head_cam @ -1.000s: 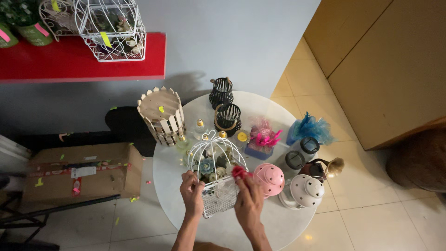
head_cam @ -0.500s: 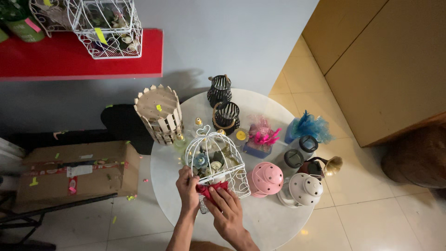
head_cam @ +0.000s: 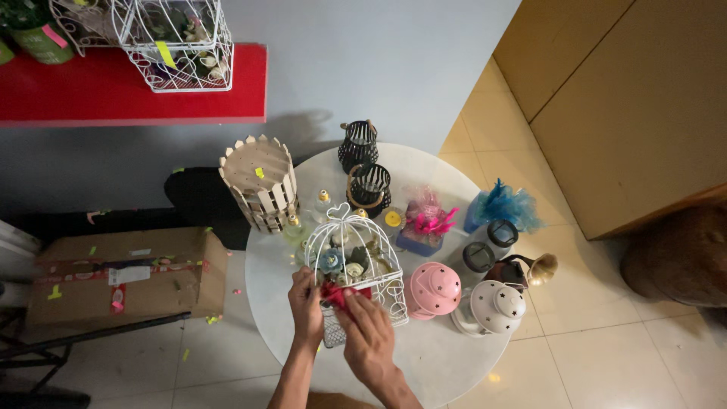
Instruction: The person wipes a white wire birdcage with a red cloth, then places it on a red shelf. The person then picks up a small glass bottle and wipes it with the same cloth.
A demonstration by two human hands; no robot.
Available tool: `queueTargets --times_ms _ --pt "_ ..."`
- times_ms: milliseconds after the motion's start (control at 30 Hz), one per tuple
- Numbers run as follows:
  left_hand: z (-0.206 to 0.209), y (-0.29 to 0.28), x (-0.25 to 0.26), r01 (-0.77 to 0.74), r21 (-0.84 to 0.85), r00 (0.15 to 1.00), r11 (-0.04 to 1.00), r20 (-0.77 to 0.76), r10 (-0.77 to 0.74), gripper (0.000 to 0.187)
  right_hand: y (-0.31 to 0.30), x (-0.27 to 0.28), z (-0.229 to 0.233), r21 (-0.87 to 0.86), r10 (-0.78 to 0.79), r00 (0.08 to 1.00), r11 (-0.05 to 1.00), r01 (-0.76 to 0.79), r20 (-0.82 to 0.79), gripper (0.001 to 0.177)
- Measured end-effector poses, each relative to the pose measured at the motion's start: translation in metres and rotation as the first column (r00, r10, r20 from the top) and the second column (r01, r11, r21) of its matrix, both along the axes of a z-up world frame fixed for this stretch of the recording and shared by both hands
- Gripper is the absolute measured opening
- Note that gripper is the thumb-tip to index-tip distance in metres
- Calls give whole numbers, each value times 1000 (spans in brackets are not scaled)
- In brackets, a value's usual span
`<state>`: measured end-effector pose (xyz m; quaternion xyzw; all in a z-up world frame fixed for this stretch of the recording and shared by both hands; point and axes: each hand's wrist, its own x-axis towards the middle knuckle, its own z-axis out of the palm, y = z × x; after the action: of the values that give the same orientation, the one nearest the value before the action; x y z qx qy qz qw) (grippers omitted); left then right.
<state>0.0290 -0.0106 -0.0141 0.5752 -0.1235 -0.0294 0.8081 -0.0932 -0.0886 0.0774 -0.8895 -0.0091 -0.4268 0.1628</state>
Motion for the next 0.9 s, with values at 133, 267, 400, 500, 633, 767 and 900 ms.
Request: queueTargets --times_ms 133,267,400,500,633,767,900 --pt "-9 1 -1 -15 -51 991 999 -130 8 13 6 -9 -8 -39 27 999 999 -29 -34 22" --pt "-14 11 0 -21 30 999 999 27 20 22 7 -20 -17 -41 104 994 994 -105 -23 19" --pt "-13 11 1 -65 -19 997 998 -41 65 17 -2 -31 -31 -51 174 984 983 -176 -45 23" --pt "-12 10 1 -110 59 994 992 27 109 29 -19 -34 -38 -10 133 991 991 -133 -5 19" --pt "-11 5 -5 -108 4 993 994 -55 108 24 -36 -33 -33 55 -43 999 998 42 23 30" --pt "-11 -2 -16 -117 94 993 989 -15 119 28 -42 -27 -20 119 -65 998 991 63 18 35" --pt "-11 -15 -22 -95 115 990 989 -91 105 9 -30 -15 -9 116 64 993 990 -75 97 27"
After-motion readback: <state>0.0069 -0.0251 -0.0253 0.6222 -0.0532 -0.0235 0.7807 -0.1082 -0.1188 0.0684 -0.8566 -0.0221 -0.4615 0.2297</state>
